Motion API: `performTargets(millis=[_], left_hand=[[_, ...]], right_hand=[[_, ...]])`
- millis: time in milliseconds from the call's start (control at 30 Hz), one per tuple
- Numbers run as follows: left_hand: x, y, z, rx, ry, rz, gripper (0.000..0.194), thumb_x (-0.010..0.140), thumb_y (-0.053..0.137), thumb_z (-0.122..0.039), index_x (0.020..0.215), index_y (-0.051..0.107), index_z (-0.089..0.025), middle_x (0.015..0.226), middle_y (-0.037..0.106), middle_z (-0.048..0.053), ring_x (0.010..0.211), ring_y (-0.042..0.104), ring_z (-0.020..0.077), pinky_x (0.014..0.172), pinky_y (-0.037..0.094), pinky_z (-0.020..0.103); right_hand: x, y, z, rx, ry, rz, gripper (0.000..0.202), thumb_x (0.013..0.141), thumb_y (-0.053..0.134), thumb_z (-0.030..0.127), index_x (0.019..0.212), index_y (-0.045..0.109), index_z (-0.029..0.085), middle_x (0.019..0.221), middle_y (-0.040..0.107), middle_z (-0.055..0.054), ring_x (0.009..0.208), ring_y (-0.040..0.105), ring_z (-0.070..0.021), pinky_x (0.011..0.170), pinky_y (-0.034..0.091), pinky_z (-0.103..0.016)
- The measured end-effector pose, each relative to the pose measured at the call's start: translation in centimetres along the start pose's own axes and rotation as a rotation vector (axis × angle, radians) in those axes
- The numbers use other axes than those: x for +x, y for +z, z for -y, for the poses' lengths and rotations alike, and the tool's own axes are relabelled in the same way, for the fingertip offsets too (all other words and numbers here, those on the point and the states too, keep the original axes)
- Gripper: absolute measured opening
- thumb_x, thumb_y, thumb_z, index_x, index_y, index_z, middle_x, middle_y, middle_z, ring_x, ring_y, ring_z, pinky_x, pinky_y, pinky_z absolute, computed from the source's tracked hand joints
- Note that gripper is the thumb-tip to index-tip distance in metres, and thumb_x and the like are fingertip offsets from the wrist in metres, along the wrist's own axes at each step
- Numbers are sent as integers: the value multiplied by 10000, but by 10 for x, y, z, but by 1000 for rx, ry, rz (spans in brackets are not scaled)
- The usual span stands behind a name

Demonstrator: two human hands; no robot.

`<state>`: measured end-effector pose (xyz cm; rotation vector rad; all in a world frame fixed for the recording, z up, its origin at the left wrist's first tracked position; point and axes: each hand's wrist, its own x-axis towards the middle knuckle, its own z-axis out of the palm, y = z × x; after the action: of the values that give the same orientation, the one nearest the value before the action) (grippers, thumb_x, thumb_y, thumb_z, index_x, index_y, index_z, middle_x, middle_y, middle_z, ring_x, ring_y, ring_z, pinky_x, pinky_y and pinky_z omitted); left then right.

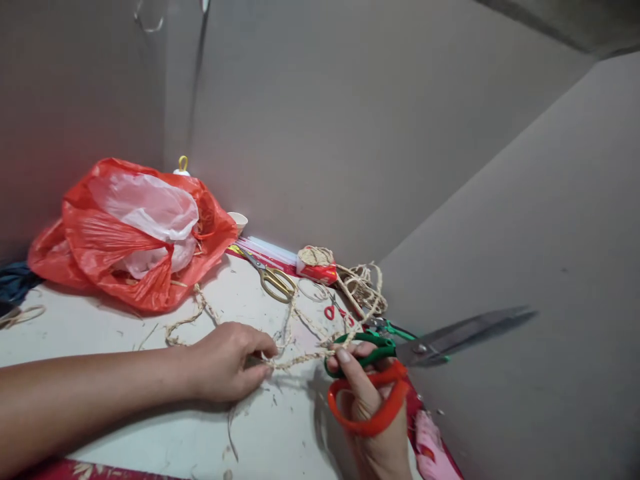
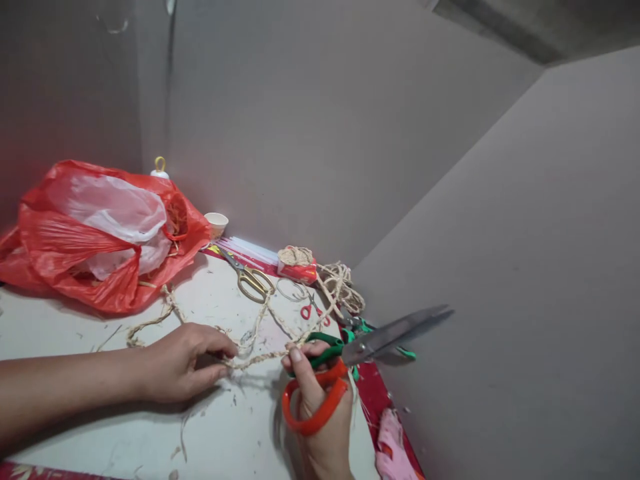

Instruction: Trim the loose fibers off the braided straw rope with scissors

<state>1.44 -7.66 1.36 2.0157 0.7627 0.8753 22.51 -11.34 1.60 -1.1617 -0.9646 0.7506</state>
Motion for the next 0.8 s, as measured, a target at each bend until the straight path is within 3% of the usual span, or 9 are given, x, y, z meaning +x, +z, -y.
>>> performTargets(millis=[67, 200, 367, 533, 700, 800], left_hand=[[1, 4, -7, -164, -158, 30, 350, 755, 624, -249, 1094, 628, -161, 1001, 675, 90, 878, 606, 189, 799, 450, 297], [3, 9, -16, -354, -232, 84, 410, 793, 595, -277, 1180, 577, -142, 1135, 637, 112, 1020, 572, 198, 891, 426, 319], [2, 13, -15, -696, -343, 166, 224, 758, 648, -330, 863, 664, -132, 767, 664, 32, 684, 563, 110, 691, 434, 253], [4, 13, -12, -863, -431, 163, 284, 671, 733, -370, 773, 625, -129, 639, 613, 0, 577, 563, 97, 605, 430, 250], [11, 5, -11, -875, -490, -21, 301, 647, 754, -356, 770, 604, -125, 620, 624, 13, 510, 567, 94, 500, 404, 221], [16, -4, -7, -888, -490, -168, 279, 636, 766, -317, 759, 614, -119, 630, 626, 14, 508, 559, 91, 512, 441, 238]], right_hand=[[-5, 3, 1, 13, 25, 42, 306, 663, 733, 334, 839, 508, 225, 775, 570, 48, 655, 586, -106, 645, 487, -248], [-15, 9, 2, -1, 92, 125, 300, 677, 724, 357, 810, 494, 217, 754, 571, 37, 667, 605, -128, 665, 503, -263], [-21, 14, 1, 0, 80, 172, 322, 679, 724, 366, 801, 466, 216, 748, 567, 29, 675, 606, -137, 657, 508, -265], [-22, 14, 0, -7, 82, 141, 332, 686, 721, 376, 828, 466, 218, 770, 575, 26, 692, 610, -140, 670, 505, -271], [-11, 4, -2, -220, 118, 168, 377, 683, 691, 494, 840, 502, 208, 698, 610, 6, 600, 587, -142, 571, 476, -249], [0, -6, -5, -424, 47, 163, 388, 690, 648, 549, 815, 524, 203, 596, 554, 27, 503, 512, -120, 472, 417, -224]])
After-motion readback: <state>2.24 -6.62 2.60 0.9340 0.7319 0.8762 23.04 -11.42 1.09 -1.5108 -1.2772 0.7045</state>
